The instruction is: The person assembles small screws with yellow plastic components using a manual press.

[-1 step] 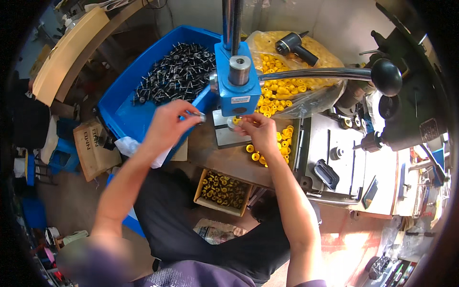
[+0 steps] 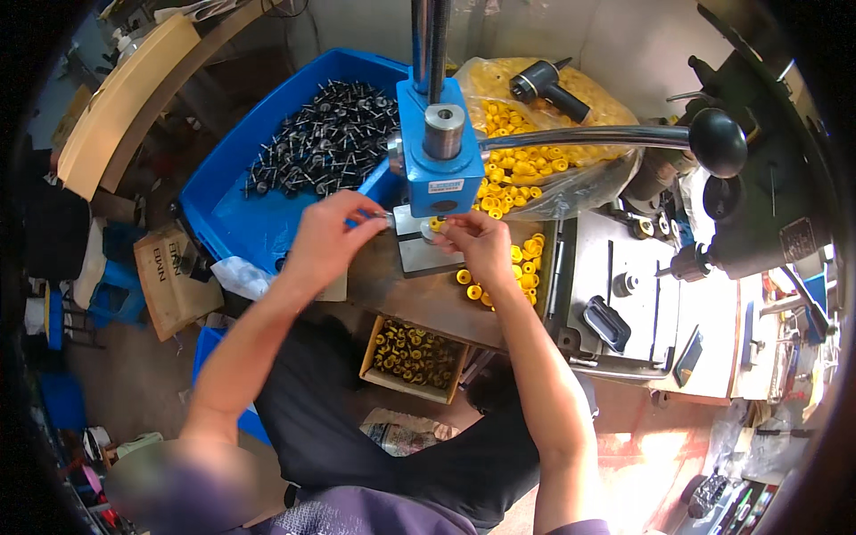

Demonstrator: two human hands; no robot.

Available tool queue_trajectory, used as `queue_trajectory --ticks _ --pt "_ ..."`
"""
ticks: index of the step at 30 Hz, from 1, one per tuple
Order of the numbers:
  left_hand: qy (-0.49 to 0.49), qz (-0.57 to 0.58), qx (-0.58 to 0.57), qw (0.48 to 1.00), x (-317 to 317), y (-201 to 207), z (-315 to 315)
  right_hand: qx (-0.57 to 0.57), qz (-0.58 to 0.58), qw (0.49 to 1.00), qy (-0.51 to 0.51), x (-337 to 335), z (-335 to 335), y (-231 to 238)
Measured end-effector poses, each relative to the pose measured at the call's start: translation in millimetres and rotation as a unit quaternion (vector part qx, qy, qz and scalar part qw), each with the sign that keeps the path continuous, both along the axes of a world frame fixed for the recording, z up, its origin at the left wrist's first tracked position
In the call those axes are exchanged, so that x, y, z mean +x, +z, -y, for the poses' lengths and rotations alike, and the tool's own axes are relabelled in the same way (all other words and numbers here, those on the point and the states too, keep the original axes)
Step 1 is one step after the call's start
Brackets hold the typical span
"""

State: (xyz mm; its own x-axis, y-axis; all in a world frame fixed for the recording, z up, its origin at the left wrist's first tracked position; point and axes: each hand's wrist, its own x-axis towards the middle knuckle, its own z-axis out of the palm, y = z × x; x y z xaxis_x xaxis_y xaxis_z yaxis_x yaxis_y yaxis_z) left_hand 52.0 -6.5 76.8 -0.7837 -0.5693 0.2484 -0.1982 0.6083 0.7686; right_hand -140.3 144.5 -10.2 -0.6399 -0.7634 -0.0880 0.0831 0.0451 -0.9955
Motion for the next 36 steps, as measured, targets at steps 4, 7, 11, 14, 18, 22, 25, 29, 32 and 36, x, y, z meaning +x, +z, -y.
queue_trajectory --ticks 4,7,11,14,18,22,25,29,32,36 --pt "0.042 -0.059 0.047 0.996 -40 -52 -13 0.079 -0.113 0.990 -0.030 7 5 -7" --pt "0.025 -0.091 0.067 0.993 -55 -72 -9 0.103 -0.140 0.983 -0.050 14 3 -3" --pt "-0.005 -0.089 0.080 0.993 -65 -80 -12 0.050 -0.293 0.954 -0.042 11 -3 -8" --pt "-0.013 -0.079 0.042 0.996 -63 -81 -11 0.060 -0.312 0.948 -0.030 15 -4 2" --pt "-0.036 -0.063 0.013 0.997 -63 -68 -17 0.067 -0.318 0.945 -0.027 12 -8 2" --pt "-0.062 -0.099 -0.084 0.990 -66 -78 -17 0.083 -0.300 0.949 -0.046 6 -15 4" --pt "-0.065 -0.090 -0.098 0.989 -64 -83 -17 0.047 -0.268 0.957 -0.101 6 -25 22" --pt "-0.048 -0.027 -0.024 0.998 -64 -80 -13 -0.171 -0.244 0.923 -0.242 -14 -61 98" --pt "-0.052 -0.025 -0.034 0.998 -66 -84 -17 -0.484 -0.120 0.857 -0.130 -19 -87 221" --pt "-0.034 0.012 -0.020 0.999 -60 -77 -13 -0.298 -0.217 0.927 -0.066 -25 -63 282"
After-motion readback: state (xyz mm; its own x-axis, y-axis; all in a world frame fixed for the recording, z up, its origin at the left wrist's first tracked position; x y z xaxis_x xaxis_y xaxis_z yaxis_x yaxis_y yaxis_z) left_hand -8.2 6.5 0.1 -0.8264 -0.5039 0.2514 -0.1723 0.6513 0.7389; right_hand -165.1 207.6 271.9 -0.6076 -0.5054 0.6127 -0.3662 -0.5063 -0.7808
